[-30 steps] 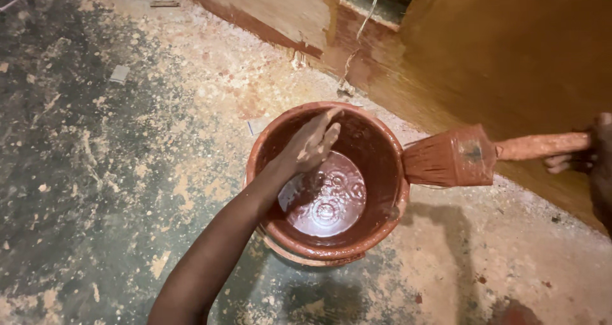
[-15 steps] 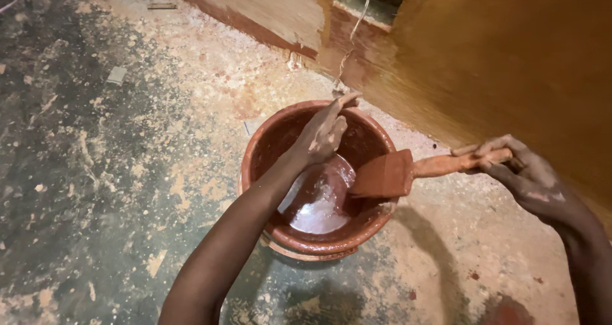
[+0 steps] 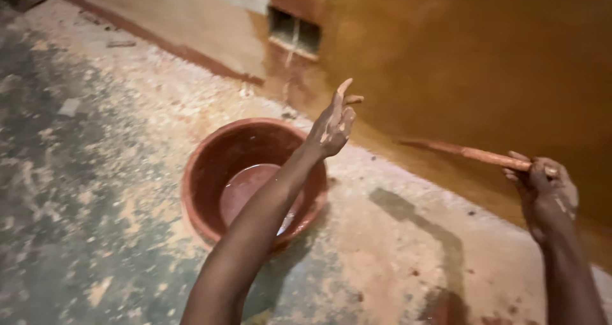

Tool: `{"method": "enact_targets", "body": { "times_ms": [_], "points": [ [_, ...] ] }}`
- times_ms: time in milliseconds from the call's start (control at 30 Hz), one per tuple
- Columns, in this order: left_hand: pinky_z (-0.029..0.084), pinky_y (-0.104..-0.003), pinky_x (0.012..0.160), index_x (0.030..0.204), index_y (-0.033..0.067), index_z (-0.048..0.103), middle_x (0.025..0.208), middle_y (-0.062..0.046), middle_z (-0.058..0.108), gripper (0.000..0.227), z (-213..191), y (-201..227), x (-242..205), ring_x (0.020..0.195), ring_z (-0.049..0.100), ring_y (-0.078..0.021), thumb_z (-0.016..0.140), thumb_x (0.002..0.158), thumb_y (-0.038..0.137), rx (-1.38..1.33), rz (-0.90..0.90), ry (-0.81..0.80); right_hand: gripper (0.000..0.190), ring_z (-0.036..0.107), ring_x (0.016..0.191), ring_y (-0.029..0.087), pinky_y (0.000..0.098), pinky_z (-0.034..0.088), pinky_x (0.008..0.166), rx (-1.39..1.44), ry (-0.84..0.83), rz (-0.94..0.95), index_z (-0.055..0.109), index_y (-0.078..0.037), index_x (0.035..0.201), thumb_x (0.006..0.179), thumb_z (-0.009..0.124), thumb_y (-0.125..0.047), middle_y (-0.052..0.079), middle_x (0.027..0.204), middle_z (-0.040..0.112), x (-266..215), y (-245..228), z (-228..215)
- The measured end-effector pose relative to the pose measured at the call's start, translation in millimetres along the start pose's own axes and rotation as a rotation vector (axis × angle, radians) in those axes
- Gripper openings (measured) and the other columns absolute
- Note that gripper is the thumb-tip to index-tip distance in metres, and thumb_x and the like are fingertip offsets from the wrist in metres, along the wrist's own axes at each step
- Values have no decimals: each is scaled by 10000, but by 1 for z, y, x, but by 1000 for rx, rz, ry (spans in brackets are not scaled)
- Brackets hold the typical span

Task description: The person paints a wall with reddish-brown paint using a wide brush. They repeatedly dip the brush into a bucket of paint and apply it to the wall surface, covering a large area in a room with unfinished walls and a concrete floor.

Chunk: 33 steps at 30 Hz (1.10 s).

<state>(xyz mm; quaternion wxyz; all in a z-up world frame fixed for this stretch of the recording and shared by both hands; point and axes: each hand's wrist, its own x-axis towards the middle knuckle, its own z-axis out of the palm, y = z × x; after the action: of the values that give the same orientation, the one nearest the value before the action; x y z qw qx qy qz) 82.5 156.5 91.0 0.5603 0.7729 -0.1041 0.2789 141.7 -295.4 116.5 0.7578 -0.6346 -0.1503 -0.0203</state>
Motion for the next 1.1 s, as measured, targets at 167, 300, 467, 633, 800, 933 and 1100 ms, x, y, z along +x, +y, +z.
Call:
{"method": "enact_targets", "body": {
  "times_ms": [167, 300, 467, 633, 800, 933, 1100],
  "points": [
    [515, -338, 965, 1654, 52, 170, 1393, -141, 639, 612, 108, 24, 53, 1073, 640, -171, 389, 1141, 303, -39, 136, 79, 188, 678, 1201, 307, 393, 578, 1099, 382, 181, -105, 543, -56, 1255, 1164, 625, -198, 246, 1419, 622, 3, -6, -86],
    [528, -358, 892, 1619, 57, 209, 1422, -163, 612, 601, 192, 76, 81, 980, 632, -220, 388, 1103, 307, -198, 42, 52, 219, 696, 1175, 298, 391, 587, 1102, 616, 310, -133, 595, -33, 1250, 1145, 621, -224, 188, 1344, 659, -9, -17, -135],
    [554, -348, 890, 1541, 55, 369, 1348, -149, 670, 511, 270, 156, 60, 943, 680, -199, 407, 1107, 323, -193, 139, 55, 268, 703, 1179, 281, 371, 587, 1103, 803, 374, -178, 610, -9, 1231, 1145, 564, -259, 146, 1239, 706, -22, -43, -196],
    [575, -402, 799, 1459, 91, 452, 1315, -124, 692, 497, 324, 222, 44, 893, 684, -272, 503, 1026, 330, -257, -26, -106, 375, 703, 1172, 258, 329, 587, 1079, 1028, 330, -213, 640, 78, 1216, 1138, 522, -269, 173, 1193, 736, -16, -44, -219],
    [541, -403, 976, 1460, 114, 490, 1359, -168, 659, 450, 372, 248, 35, 1173, 678, -310, 559, 1062, 312, -14, 185, -251, 365, 703, 1154, 240, 309, 590, 1064, 1170, 283, -223, 647, 71, 1245, 1129, 536, -257, 177, 1224, 734, -2, -47, -197],
    [525, -402, 1085, 1495, 64, 482, 1397, -193, 655, 478, 420, 257, 29, 1299, 653, -304, 600, 1072, 253, -156, 256, -130, 367, 705, 1099, 214, 300, 583, 993, 1253, 186, -128, 647, 29, 1263, 1103, 559, -290, 146, 1216, 738, -11, -41, -166],
    [530, -378, 1079, 1452, 23, 536, 1340, -202, 680, 491, 442, 263, 40, 1255, 676, -274, 642, 1020, 232, -265, 139, -13, 292, 674, 1025, 141, 267, 564, 923, 953, 196, -238, 606, -4, 1297, 1112, 630, -228, 81, 1144, 698, -10, -38, -142]
  ]
}}
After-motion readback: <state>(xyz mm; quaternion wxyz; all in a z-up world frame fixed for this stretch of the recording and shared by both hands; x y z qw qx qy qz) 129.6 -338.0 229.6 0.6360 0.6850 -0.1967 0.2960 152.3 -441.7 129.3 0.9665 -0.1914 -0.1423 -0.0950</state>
